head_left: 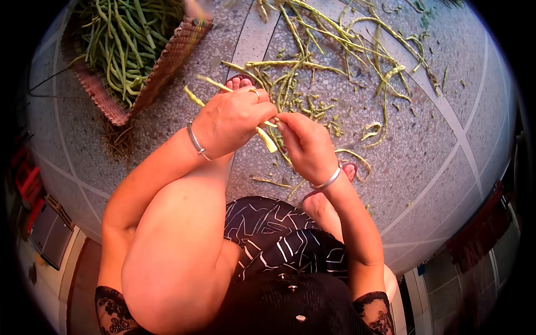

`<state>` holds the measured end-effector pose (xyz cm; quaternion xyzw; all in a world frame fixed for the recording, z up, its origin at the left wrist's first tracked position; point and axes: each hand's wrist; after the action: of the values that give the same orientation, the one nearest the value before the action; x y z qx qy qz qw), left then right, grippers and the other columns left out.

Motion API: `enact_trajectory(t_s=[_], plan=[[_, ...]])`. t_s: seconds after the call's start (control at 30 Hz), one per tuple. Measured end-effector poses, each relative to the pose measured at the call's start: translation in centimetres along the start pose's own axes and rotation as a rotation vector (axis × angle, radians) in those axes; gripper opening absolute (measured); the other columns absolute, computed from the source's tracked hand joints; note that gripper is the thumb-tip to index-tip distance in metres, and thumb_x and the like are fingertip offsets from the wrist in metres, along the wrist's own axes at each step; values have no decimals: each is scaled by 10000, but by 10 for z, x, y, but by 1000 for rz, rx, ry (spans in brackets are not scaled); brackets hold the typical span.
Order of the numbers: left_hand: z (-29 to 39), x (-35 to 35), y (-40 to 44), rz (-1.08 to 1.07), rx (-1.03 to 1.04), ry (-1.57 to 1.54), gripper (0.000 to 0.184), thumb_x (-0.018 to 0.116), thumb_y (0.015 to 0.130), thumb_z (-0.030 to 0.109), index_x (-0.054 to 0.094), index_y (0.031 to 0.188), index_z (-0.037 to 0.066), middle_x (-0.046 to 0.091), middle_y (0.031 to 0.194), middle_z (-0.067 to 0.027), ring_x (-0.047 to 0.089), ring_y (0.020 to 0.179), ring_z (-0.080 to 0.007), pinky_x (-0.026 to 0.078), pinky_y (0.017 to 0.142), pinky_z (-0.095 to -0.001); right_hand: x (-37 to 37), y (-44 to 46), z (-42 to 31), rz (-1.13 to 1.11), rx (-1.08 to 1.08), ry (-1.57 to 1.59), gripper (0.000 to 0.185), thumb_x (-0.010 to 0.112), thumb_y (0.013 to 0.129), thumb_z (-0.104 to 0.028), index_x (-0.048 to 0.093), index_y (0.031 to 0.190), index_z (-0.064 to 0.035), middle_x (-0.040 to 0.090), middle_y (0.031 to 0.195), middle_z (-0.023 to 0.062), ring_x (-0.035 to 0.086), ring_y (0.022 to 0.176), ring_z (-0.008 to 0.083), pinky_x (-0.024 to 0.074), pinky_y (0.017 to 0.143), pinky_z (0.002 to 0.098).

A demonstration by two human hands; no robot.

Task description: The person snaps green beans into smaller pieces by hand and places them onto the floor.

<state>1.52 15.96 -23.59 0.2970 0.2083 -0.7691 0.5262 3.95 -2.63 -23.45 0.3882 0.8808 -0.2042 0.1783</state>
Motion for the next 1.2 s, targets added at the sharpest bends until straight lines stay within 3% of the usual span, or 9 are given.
enact_trajectory(t_s=[0.1,0.23,0.4,0.47,0.57,0.7,0.83,1.0,1.2], plan=[[3,-2,0,-36,-31,-9,151,619,654,7,552,782,56,544,734,-77,557,736,-270,473,635,-333,-5,0,-9,-32,2,-177,66,563,811,-92,586,856,-50,571,749,130,572,671,293,452,558,358],[0,-2,-1,-17,-97,-128,113,626,676,16,561,762,50,547,732,-85,562,734,-240,462,650,-289,-1,3,-7,32,-37,-106,64,586,789,-68,597,848,-46,561,724,120,562,628,273,440,541,334],[-3,6,-4,169,-398,-623,58,615,770,83,575,782,44,577,704,-22,532,633,-129,434,590,-255,14,7,0,164,33,151,99,605,763,-23,605,860,-43,551,699,112,547,589,263,421,529,316],[-8,14,-5,316,-561,-979,65,590,824,86,573,793,31,591,726,1,521,673,-51,430,594,-222,20,6,7,186,16,103,87,595,768,-34,603,854,-49,548,689,114,550,597,269,425,531,327],[-18,-4,-2,464,-727,-1046,50,569,840,93,574,848,43,614,798,-7,511,662,-51,414,600,-190,24,0,37,188,2,-176,61,579,778,-69,593,836,-57,541,675,116,550,599,278,432,534,354],[-29,-25,-4,564,-680,-929,94,551,871,160,557,879,67,618,767,-5,451,590,-10,314,481,-161,8,-12,84,4,124,-724,53,559,775,-133,565,796,-85,556,764,98,541,733,299,433,602,404],[-40,-33,-10,569,-729,-962,88,544,873,126,558,887,40,594,707,-12,515,699,-62,404,663,-195,9,27,101,173,-67,-660,60,553,743,-110,566,800,-96,556,836,88,524,789,289,425,644,402],[-34,-26,-8,581,-663,-1175,128,498,905,156,507,909,28,498,636,-13,480,599,-72,435,631,-223,38,92,117,175,-196,-726,88,539,721,-107,564,805,-115,542,827,71,523,798,262,423,660,387],[-27,-28,-7,510,-788,-1158,103,550,872,124,529,923,37,453,626,23,415,537,-47,381,489,-197,38,101,121,128,-144,-825,57,546,712,-92,538,761,-121,491,775,74,521,758,265,443,613,371]])
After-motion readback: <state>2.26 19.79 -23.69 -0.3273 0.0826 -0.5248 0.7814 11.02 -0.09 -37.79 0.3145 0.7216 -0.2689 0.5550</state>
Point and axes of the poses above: each hand's wrist, its own y-axis towards the middle knuckle, its own x-axis out of the palm, z = x × y
